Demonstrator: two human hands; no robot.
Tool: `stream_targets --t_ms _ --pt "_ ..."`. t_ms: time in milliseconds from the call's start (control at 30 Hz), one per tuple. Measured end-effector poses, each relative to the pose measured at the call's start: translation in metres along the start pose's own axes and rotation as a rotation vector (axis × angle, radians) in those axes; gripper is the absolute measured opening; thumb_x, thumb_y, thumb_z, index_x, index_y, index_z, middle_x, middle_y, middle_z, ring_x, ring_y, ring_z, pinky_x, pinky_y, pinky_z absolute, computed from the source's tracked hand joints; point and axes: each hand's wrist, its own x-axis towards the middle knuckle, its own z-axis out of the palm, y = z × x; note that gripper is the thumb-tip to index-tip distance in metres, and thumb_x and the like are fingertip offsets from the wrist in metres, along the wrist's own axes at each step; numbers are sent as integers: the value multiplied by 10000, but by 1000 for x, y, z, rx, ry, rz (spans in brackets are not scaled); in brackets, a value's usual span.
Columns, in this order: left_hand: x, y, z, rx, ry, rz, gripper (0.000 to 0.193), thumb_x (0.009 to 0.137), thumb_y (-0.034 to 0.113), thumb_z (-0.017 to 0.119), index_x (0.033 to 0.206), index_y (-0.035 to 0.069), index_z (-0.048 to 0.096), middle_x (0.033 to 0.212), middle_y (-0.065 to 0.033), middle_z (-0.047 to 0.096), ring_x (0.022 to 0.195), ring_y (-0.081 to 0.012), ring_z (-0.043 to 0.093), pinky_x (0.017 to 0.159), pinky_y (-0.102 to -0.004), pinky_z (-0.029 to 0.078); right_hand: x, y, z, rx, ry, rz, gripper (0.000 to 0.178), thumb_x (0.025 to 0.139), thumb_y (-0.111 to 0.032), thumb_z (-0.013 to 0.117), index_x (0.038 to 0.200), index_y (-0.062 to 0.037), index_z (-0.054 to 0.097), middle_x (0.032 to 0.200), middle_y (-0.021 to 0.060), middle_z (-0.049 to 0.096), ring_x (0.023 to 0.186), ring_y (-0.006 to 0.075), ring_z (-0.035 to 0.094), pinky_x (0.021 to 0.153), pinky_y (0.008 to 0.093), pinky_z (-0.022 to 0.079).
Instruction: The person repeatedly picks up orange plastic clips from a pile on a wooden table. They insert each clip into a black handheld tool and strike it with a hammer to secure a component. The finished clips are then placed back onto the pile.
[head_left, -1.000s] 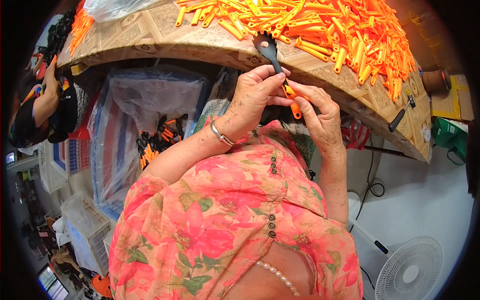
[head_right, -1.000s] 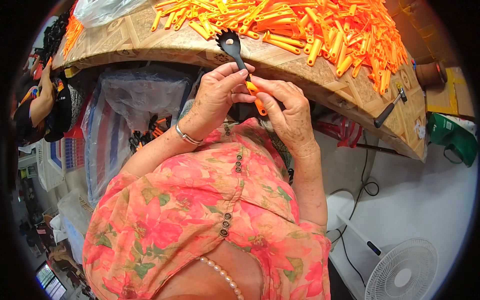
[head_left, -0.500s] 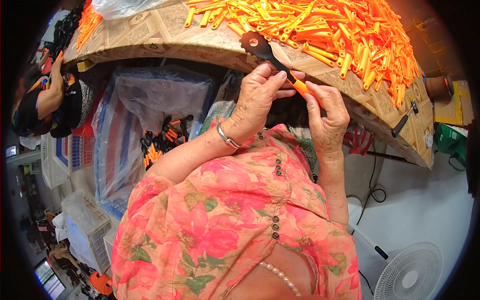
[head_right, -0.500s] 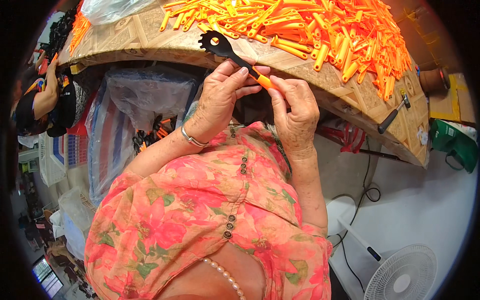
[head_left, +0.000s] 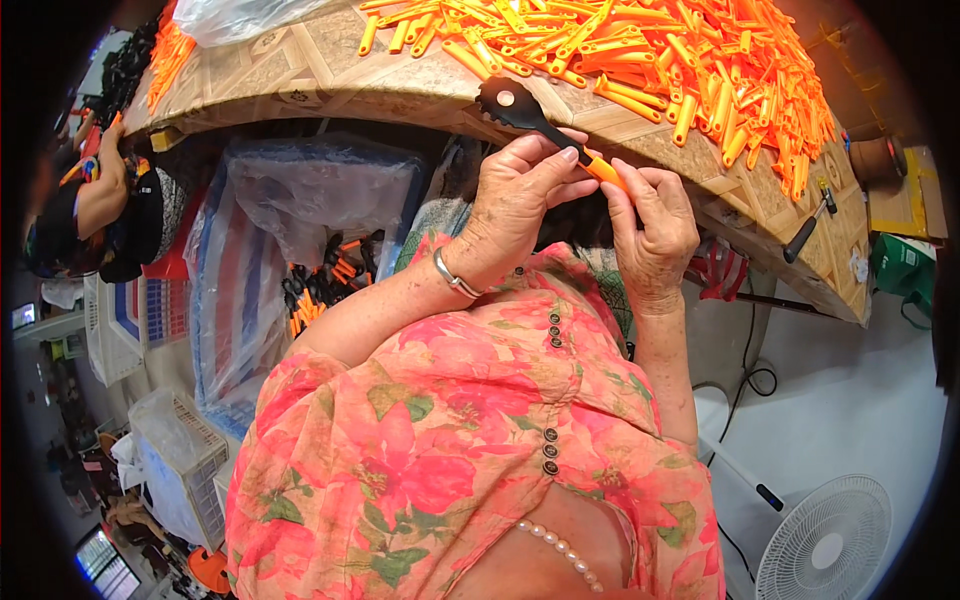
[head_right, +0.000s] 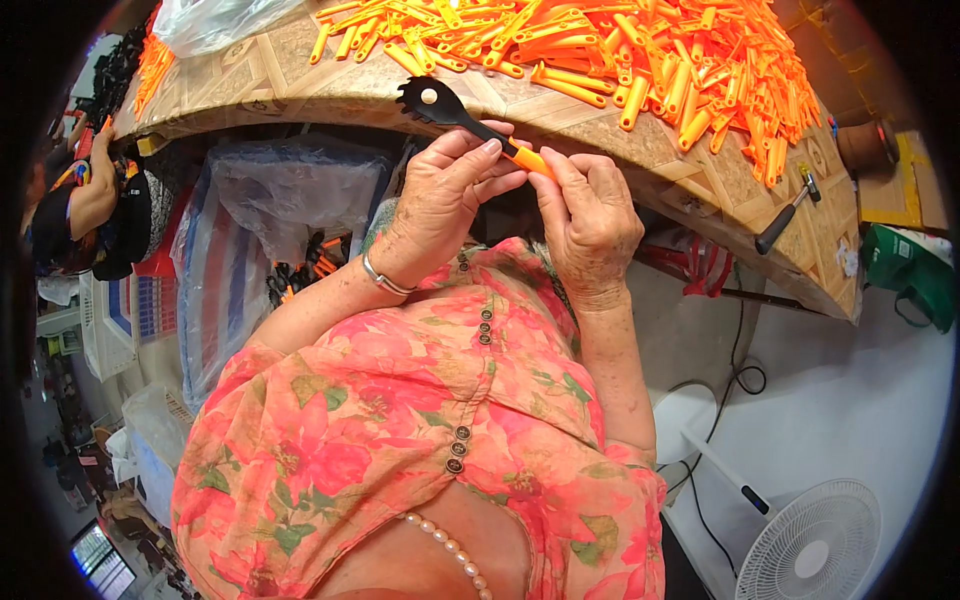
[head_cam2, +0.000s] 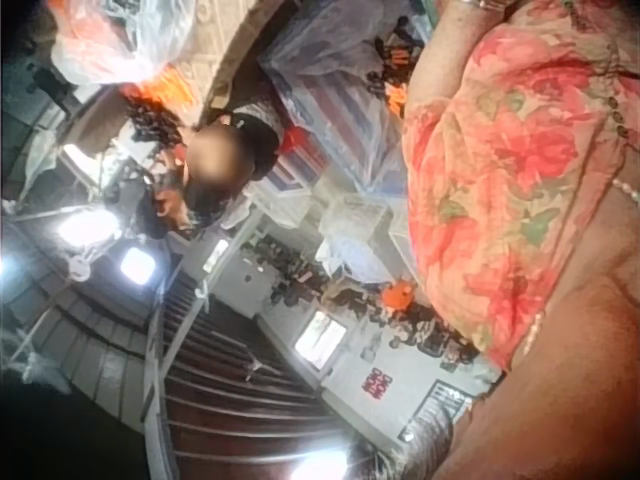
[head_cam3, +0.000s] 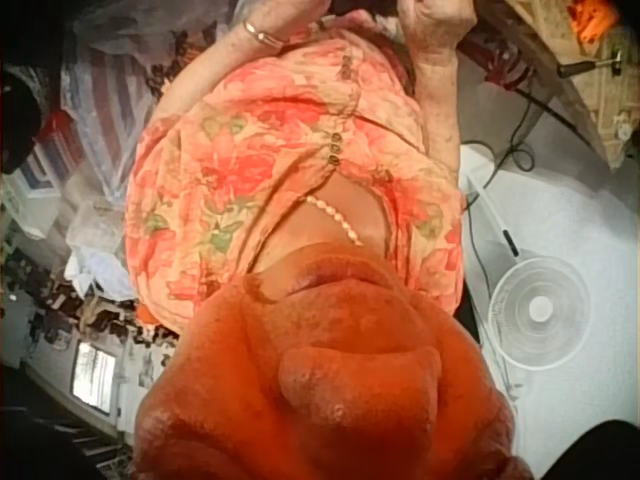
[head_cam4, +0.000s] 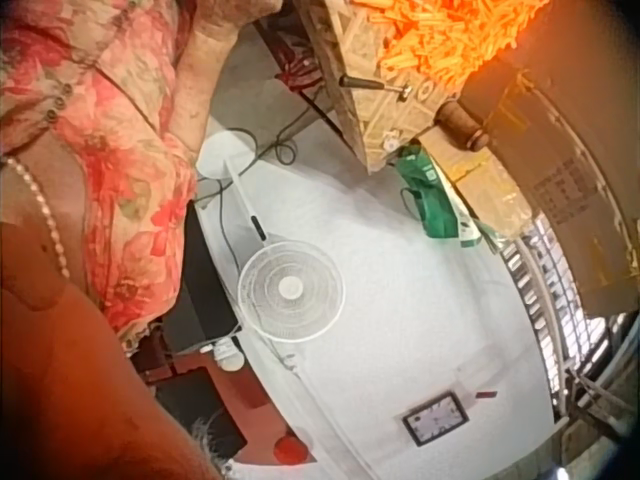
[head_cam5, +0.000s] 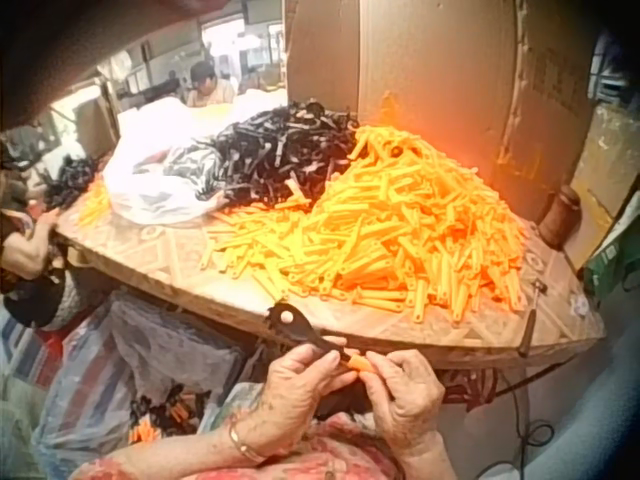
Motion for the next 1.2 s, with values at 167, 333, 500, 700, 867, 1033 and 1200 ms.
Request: stream_targets --t_ms 167,333,500,700,867,1033,1200 --pt "-3 -1 2 21 -15 -24 254 969 95 551 1199 -5 593 1112 -109 652 1049 -175 638 894 -306 551 3 -3 -3 -98 -5 -70 279 751 -120 765 1027 -107 725 853 28 590 751 199 573 645 322 486" --pt "-5 -1 4 13 -7 -46 266 973 101 546 1211 -12 588 1128 -108 645 1056 -181 636 902 -310 545 1 -2 -1 -120 6 -27 277 751 -132 766 1026 -119 737 881 15 584 775 192 561 655 320 485" --pt "-5 -3 4 49 -18 -6 271 970 110 558 1208 -16 588 1129 -111 645 1047 -183 640 900 -308 546 -1 -3 1 -91 21 -1 298 741 -124 774 1037 -120 742 868 20 578 769 191 559 649 321 482" --pt "-6 -4 4 204 -38 118 258 922 44 618 1169 -28 601 1052 -116 667 983 -166 654 861 -298 562 -4 -3 3 -54 44 -28 329 720 -107 789 1046 -109 739 843 37 574 763 197 559 647 320 473" --pt "-7 0 5 184 -41 133 223 910 34 627 1121 -36 610 1011 -130 677 932 -158 663 826 -277 571 1 -6 0 55 67 -29 281 722 -90 793 995 -83 730 876 55 600 776 220 572 661 318 476" --pt "-7 6 5 199 -74 118 224 915 34 616 1128 -32 599 1037 -153 678 966 -173 661 859 -296 565 -4 -7 1 374 -20 296 165 802 -126 767 895 -31 669 811 87 658 719 173 625 634 295 492" --pt "-9 5 4 294 -107 159 197 922 29 601 1115 -9 600 1050 -132 683 975 -150 649 893 -281 523 -6 -11 -5 408 -147 454 171 850 -156 741 892 -12 661 685 49 653 609 94 589 580 261 471"
